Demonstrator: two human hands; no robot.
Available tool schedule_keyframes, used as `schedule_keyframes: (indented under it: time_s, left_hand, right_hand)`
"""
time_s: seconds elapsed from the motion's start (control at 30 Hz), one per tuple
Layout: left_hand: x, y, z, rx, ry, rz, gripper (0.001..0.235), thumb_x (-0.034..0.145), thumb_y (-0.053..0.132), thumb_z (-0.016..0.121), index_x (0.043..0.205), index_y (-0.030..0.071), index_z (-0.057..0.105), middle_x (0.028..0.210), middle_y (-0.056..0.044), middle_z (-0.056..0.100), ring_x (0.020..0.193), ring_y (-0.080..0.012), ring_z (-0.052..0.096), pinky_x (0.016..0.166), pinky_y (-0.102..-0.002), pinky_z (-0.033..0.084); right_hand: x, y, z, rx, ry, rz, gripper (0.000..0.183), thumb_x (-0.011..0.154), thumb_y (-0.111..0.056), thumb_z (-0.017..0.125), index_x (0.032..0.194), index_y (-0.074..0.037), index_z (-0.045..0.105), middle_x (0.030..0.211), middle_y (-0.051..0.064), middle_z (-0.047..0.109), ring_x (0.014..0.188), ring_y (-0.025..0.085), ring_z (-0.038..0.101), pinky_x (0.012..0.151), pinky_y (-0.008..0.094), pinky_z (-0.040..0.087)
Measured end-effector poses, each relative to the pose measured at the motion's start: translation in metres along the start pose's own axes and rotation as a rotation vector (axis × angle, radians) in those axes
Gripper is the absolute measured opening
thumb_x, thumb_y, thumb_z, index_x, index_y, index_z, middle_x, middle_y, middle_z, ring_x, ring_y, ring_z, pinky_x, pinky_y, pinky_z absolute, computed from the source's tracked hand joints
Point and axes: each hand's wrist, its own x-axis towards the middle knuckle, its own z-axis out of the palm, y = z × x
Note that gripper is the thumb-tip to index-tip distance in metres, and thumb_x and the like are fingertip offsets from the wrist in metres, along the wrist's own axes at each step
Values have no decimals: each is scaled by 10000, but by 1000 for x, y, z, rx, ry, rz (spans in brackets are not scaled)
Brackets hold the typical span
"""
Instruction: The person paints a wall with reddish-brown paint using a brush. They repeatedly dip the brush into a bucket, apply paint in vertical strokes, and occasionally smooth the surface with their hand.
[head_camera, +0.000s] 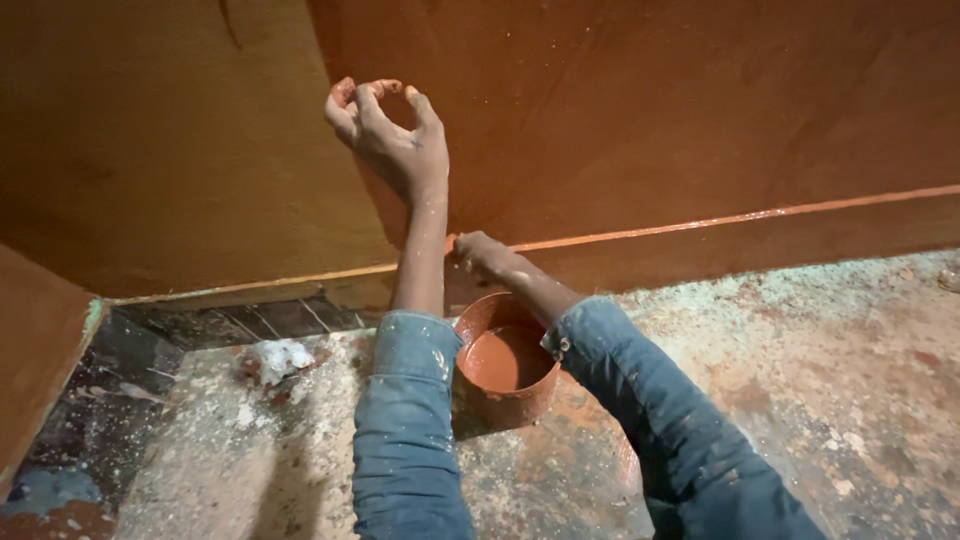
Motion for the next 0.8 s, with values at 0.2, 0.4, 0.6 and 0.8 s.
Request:
schedule_keyframes:
  time_s: [0.2,0.4,0.6,0.8]
  left_hand:
    - [-4,-1,2,64,-27,16,169,823,70,780,926,32,651,1310,-172,497,1104,-310,602,1002,-443,483]
    - [-5,1,5,-65,-37,-34,223,863,88,762,1024,28,620,1418,-203,415,1100,-293,640,1000,-443,525]
    - [-6,14,-3,84,-67,61,565,905,177,798,1369,41,506,1564,-252,246,1287,-404,543,1096,-481,472]
    - [1,43,-29,148,-273,105,990,929,247,811,1666,137,160,1664,-336,71,1432,-472,403,1152,-478,467]
  right_hand:
    - [8,-10,-25,-10,23,8,232,859,-150,663,1054,-47,734,739,177,682,622,259,673,563,411,568]
    - [-11,-35,-104,-193,297,-61,210,864,-171,708,961,8,755,741,150,662,634,215,651,579,392,559]
    - [-70,-62,-180,90,573,56,272,899,-229,750,946,15,640,697,110,647,560,199,615,505,388,518]
    - [-114,-72,-217,453,882,-67,178,960,-151,683,1015,-24,573,669,22,548,479,96,509,399,311,404]
